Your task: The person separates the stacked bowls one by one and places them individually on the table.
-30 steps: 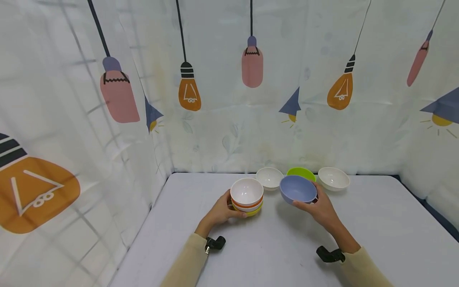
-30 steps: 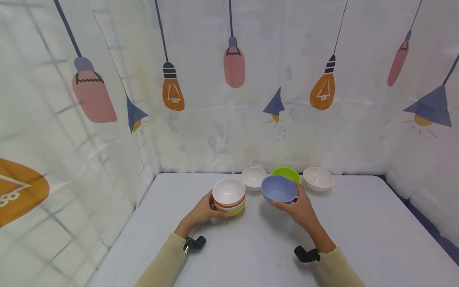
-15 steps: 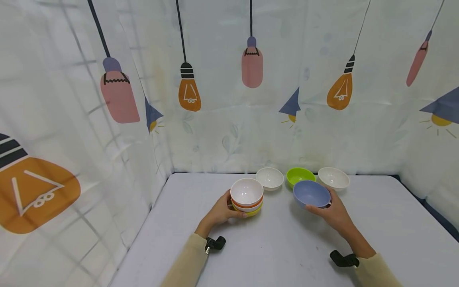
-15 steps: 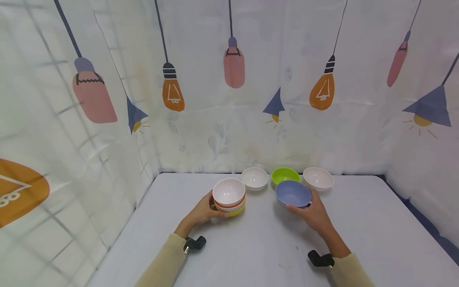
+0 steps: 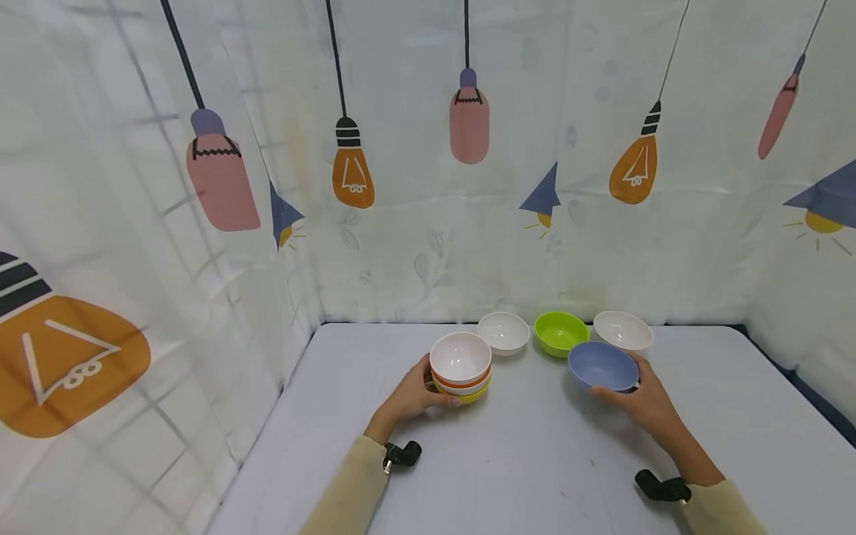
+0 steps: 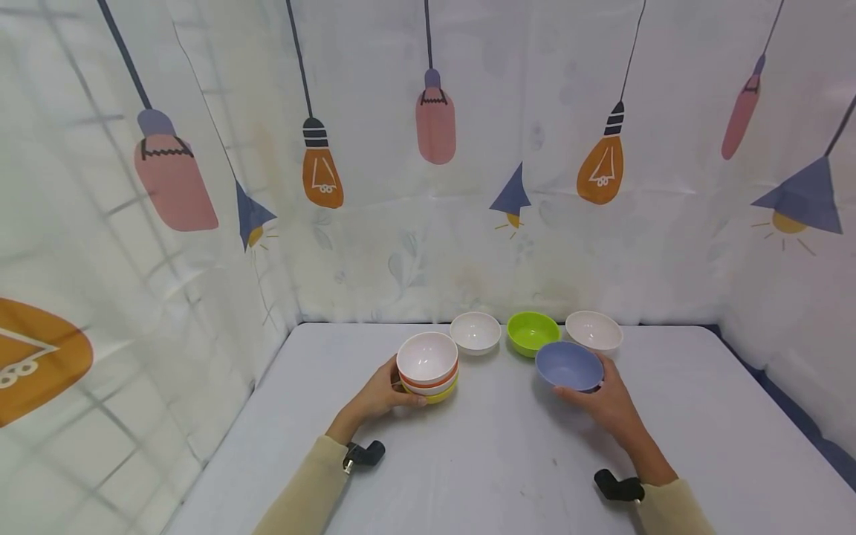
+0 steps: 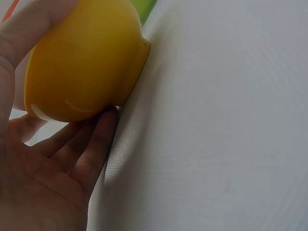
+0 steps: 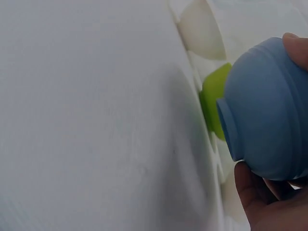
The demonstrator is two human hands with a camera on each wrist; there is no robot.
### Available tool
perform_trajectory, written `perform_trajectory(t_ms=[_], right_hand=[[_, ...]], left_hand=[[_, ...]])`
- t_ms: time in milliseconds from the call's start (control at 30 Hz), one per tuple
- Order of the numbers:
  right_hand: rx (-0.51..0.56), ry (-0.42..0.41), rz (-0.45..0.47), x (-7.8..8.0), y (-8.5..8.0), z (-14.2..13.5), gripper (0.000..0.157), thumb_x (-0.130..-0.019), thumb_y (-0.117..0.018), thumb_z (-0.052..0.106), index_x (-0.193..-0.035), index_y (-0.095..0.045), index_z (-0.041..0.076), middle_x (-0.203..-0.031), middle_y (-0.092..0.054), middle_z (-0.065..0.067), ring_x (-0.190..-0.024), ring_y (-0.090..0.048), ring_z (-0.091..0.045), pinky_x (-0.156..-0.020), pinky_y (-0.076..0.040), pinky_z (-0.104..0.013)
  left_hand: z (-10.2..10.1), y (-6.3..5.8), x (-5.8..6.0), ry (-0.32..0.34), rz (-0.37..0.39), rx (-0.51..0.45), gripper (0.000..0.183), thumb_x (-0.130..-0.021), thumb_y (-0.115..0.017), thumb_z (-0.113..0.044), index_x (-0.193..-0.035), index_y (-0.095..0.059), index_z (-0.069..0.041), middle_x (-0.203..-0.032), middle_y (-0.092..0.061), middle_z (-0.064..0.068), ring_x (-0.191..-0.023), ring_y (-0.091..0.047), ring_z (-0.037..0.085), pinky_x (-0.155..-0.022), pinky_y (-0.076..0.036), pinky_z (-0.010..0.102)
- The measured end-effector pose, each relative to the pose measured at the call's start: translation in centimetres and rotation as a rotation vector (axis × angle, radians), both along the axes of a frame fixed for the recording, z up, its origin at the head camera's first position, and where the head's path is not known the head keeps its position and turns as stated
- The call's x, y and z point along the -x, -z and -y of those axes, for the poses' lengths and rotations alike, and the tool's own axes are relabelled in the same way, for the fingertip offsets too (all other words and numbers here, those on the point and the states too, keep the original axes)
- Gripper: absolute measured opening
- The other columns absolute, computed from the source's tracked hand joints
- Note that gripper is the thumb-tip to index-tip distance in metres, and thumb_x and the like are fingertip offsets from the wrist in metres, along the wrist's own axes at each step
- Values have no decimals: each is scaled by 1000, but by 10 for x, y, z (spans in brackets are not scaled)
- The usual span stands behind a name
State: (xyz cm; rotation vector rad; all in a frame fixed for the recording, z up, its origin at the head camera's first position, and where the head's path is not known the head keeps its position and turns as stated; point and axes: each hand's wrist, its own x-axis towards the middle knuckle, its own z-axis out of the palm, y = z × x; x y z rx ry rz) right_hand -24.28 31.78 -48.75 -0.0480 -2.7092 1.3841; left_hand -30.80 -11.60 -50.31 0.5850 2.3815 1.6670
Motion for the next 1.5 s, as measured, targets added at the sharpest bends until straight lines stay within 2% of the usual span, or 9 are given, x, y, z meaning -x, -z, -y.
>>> perform_trajectory(t_ms=[267,667,1233,1500], right_hand=[[-31,31,74,-2,1,-19,120,-85,-82,47,-160,-4,-6,-157,-23,-39,-137,-35,-54,-104,-42,-67],[-73,67,153,-2,-3,-40,126,-86,-78,54,-158,3,-11,-156,-18,-44,-137,-31,-58,-106,-39,-72],[-74,46,193,-3,0,-65,125,-88,-77,52,-158,6,-10,-157,-13,-45,-137,-29,-60,-105,-39,-71],[-68,24,200,-4,3,-77,121,-91,-75,49,-158,6,-10,-157,-12,-45,-137,-29,-59,-104,-40,-70]], left_hand=[[0,2,1,5,1,-14,96,-73,-94,-19,-153,-41,-15,-147,-56,6,-134,-56,29,-115,-44,50],[0,1,1,14,7,-31,98,-72,-95,-21,-153,-41,-16,-148,-55,3,-136,-54,28,-117,-42,49],[0,0,0,6,9,-12,98,-72,-95,-24,-153,-40,-18,-149,-55,2,-137,-54,27,-118,-41,50],[0,0,0,8,17,-13,99,-72,-95,-24,-153,-40,-18,-148,-55,2,-136,-54,27,-116,-44,49]])
